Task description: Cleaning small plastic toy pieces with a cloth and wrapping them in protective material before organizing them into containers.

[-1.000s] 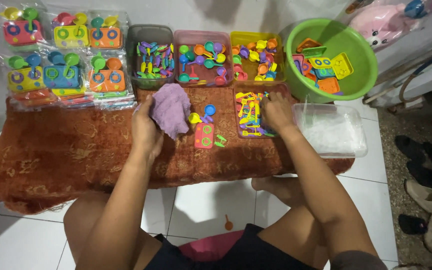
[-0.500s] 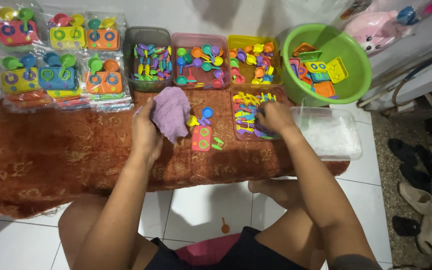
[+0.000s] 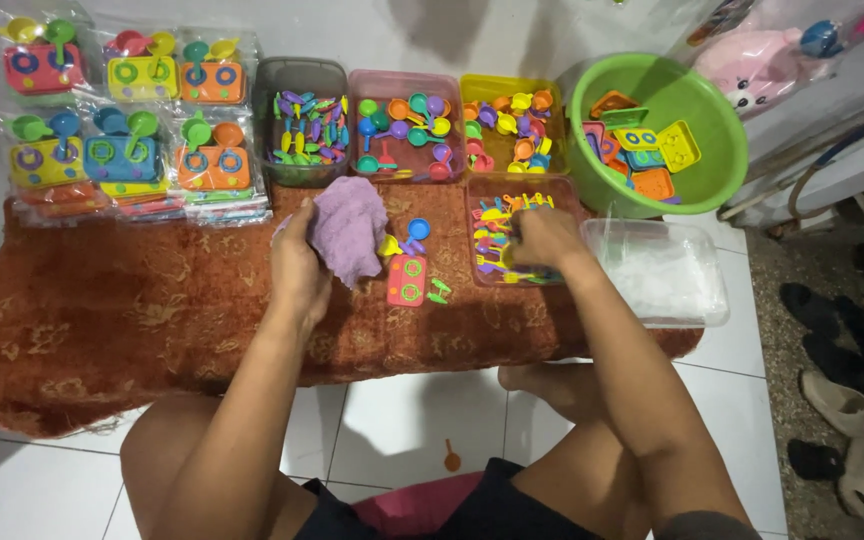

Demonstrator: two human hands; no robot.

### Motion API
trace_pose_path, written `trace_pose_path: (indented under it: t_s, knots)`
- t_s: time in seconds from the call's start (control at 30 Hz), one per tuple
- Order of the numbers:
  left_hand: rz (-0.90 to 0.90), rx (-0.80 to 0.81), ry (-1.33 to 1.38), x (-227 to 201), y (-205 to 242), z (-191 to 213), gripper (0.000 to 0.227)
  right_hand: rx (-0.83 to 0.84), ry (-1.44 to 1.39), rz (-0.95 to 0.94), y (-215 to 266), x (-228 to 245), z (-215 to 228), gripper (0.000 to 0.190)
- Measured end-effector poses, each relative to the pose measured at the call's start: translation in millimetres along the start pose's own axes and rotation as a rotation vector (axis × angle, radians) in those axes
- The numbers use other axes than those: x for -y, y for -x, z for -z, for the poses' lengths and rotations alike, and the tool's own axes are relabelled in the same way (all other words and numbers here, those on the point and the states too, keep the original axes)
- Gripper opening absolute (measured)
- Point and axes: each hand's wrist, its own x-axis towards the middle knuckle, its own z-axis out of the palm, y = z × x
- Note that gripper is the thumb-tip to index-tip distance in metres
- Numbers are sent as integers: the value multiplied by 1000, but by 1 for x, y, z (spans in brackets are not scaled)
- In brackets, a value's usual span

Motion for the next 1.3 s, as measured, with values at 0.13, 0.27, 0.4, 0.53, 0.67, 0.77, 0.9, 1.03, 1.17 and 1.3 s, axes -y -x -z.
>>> trace_pose_path:
  t_s: [0.13,0.27,0.4,0.53,0.67,0.77,0.9,1.03,1.17,1.3]
  knots:
    - [8,3,-12,-2,3,0,24,-59,-79,8,-4,0,-8,34]
    - [24,5,-23,1,-1,3,23,-194,-57,219,-24,11,-31,25]
    - [22,-5,-19,0,-2,3,23,-247,-10,262,-36,9,-44,20]
    - [31,0,-36,1,-2,3,25,-182,-58,218,-21,13,-28,19]
    - [32,11,21,17,-19,11,23,-227,-176,164,-19,2,-29,17]
    - [7,3,39,19,-21,14,21,-327,-529,170,-20,-7,-28,16]
    - [44,13,38,23,-11,6,23,-353,-1193,-156,-40,-22,-31,9]
    - [80,42,33,26,-4,-3,21,-213,-1767,-231,-8,-6,16,7]
    - [92,77,-6,35,-6,-4,25,-112,-1920,-277,10,4,37,8]
    - [74,129,-93,35,2,-13,29,-328,-1864,-207,35,33,58,2]
